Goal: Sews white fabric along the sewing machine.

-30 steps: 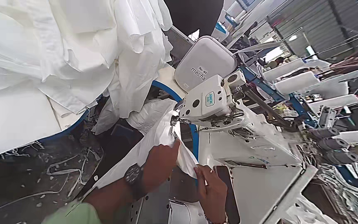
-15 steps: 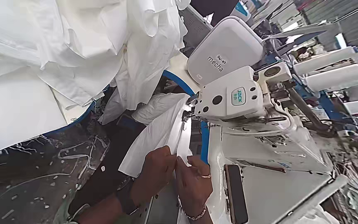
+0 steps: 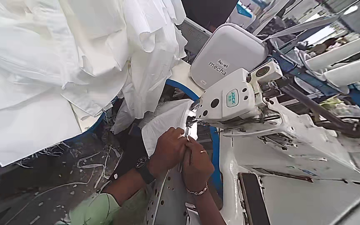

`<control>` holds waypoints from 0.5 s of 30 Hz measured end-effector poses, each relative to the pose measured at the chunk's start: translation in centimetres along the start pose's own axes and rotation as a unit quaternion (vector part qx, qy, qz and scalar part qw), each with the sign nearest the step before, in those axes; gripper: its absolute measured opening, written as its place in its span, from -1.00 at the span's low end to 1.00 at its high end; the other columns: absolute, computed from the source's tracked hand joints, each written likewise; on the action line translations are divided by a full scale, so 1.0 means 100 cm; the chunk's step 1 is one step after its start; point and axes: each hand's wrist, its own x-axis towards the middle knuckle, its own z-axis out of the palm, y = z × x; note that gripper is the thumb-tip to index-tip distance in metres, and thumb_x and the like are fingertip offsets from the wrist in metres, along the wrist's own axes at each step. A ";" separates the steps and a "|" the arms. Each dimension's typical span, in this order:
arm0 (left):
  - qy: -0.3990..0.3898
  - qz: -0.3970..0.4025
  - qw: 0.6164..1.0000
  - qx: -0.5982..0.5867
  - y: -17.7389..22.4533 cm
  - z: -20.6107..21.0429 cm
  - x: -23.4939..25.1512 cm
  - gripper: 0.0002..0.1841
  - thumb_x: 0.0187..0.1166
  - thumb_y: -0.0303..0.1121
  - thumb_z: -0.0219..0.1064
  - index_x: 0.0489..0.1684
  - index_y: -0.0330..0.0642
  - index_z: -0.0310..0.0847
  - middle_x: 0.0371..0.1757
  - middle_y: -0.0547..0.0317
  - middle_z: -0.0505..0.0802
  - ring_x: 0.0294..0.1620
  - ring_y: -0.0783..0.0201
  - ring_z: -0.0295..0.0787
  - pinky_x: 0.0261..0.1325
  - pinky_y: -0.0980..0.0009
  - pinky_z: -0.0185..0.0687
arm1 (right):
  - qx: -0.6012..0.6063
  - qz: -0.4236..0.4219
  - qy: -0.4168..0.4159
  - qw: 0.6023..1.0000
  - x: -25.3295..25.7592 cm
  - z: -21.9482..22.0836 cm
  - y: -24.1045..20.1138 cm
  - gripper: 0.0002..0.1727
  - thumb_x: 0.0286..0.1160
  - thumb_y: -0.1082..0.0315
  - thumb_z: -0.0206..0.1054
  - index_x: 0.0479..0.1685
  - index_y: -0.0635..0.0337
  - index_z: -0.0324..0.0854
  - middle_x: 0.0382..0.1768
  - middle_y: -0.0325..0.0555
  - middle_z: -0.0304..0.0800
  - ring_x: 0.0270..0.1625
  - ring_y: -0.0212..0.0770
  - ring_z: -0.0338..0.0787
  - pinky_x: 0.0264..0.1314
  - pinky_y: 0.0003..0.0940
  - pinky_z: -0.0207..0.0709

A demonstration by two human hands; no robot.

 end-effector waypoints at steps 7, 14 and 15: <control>-0.252 0.104 0.962 0.005 -0.068 -0.029 0.173 -0.66 0.56 -0.65 0.20 0.22 -0.35 0.76 0.17 -0.22 0.87 0.28 -0.15 0.79 0.40 -0.16 0.58 | -0.039 -0.022 -0.002 0.999 -0.002 0.005 0.000 -0.77 0.43 0.49 0.26 -0.20 0.30 0.87 -0.01 0.16 0.94 0.02 0.05 0.95 0.00 -0.26 0.78; -0.391 -0.268 0.879 0.060 -0.155 0.019 -0.008 -0.52 0.66 -0.35 0.33 0.32 -0.70 0.51 0.30 -0.66 0.67 0.43 -0.47 0.58 0.52 -0.32 0.35 | 0.053 -0.145 -0.024 0.988 -0.015 -0.010 -0.019 -0.75 0.39 0.36 0.25 -0.31 0.07 0.91 -0.30 -0.12 0.96 -0.17 -0.13 0.95 -0.09 -0.29 0.79; -0.429 -0.259 0.860 0.098 -0.152 -0.010 -0.007 -0.52 0.67 -0.34 0.32 0.34 -0.67 0.51 0.30 -0.64 0.68 0.43 -0.48 0.58 0.51 -0.34 0.35 | 0.075 -0.197 -0.067 0.975 -0.024 -0.018 -0.034 -0.75 0.37 0.37 0.28 -0.25 -0.05 0.91 -0.40 -0.16 0.92 -0.28 -0.15 0.92 -0.18 -0.32 0.77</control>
